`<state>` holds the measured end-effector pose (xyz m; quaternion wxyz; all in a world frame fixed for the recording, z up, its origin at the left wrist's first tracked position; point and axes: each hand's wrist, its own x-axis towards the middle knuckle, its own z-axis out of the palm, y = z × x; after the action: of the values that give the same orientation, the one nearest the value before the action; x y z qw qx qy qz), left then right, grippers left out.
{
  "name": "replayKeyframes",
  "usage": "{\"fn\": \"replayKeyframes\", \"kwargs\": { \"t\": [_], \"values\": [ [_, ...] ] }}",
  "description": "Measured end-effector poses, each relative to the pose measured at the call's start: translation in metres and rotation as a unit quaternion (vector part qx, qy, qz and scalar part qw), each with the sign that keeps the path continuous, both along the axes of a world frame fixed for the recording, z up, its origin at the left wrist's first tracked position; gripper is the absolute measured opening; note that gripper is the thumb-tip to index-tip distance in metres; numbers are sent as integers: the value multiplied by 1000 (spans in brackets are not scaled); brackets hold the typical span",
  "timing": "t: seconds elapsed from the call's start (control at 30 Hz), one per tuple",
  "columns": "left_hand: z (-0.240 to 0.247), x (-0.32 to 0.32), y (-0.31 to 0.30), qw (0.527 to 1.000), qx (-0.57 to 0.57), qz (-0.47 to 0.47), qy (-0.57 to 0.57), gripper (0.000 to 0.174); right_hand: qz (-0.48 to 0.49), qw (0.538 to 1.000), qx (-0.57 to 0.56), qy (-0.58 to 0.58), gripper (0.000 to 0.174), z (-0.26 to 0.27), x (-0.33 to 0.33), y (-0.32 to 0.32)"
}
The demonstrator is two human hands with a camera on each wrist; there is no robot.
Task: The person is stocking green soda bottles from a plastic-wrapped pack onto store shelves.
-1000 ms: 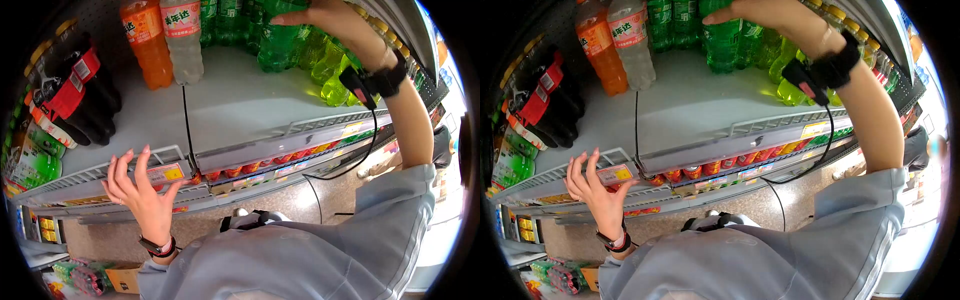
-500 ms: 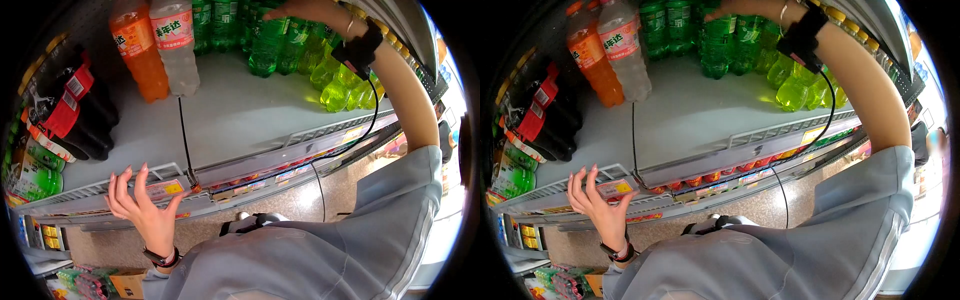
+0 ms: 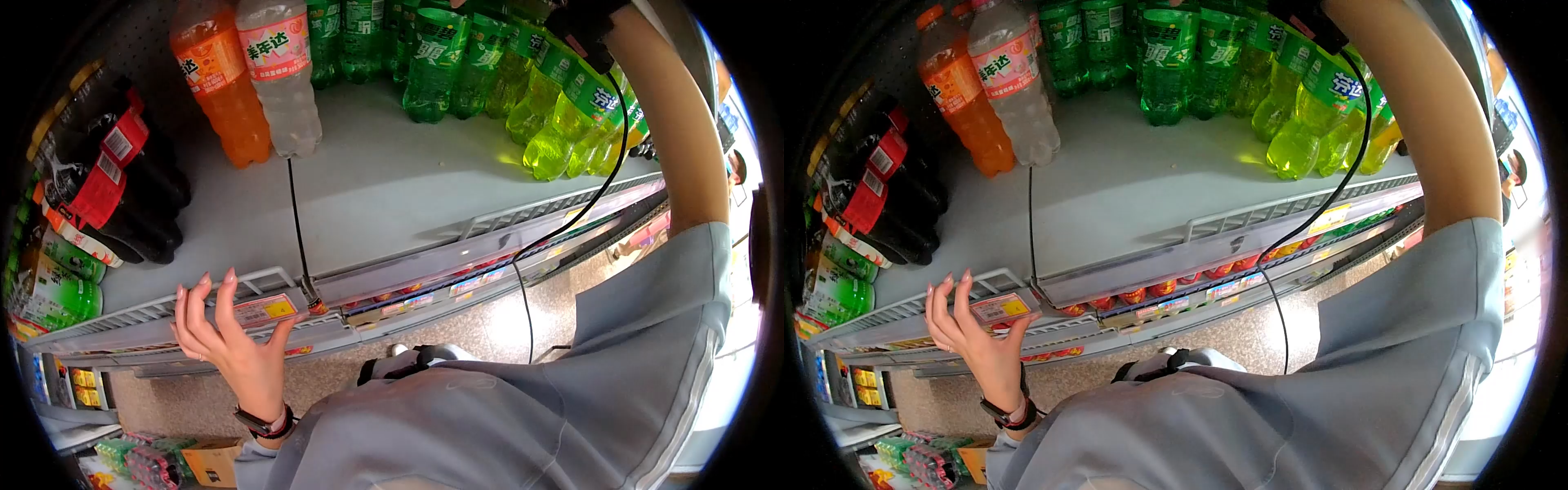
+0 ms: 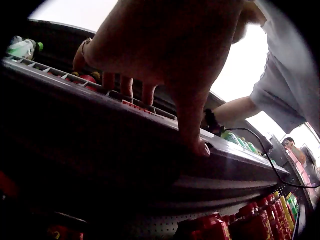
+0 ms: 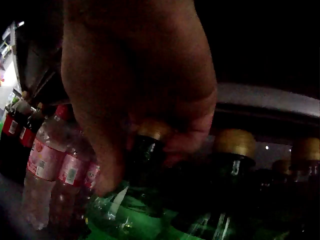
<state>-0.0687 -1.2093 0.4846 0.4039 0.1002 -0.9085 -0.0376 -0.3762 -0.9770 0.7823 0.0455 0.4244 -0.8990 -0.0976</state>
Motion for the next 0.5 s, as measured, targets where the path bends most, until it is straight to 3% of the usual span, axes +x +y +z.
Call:
{"fn": "replayKeyframes", "kwargs": {
  "t": [0.13,0.2,0.33,0.5],
  "values": [
    [0,0,0,1000,3,-7,7,97,50,999,-1,5,63,-6,-13,7],
    [0,-1,0,1000,8,-5,11,96,-103,990,11,91,80,-16,20,-4],
    [0,-1,2,1000,12,-5,9,96,-113,978,56,166,83,-26,25,-9],
    [2,-2,6,999,18,2,27,89,-196,967,138,86,79,-18,17,-26]
  ]
}}
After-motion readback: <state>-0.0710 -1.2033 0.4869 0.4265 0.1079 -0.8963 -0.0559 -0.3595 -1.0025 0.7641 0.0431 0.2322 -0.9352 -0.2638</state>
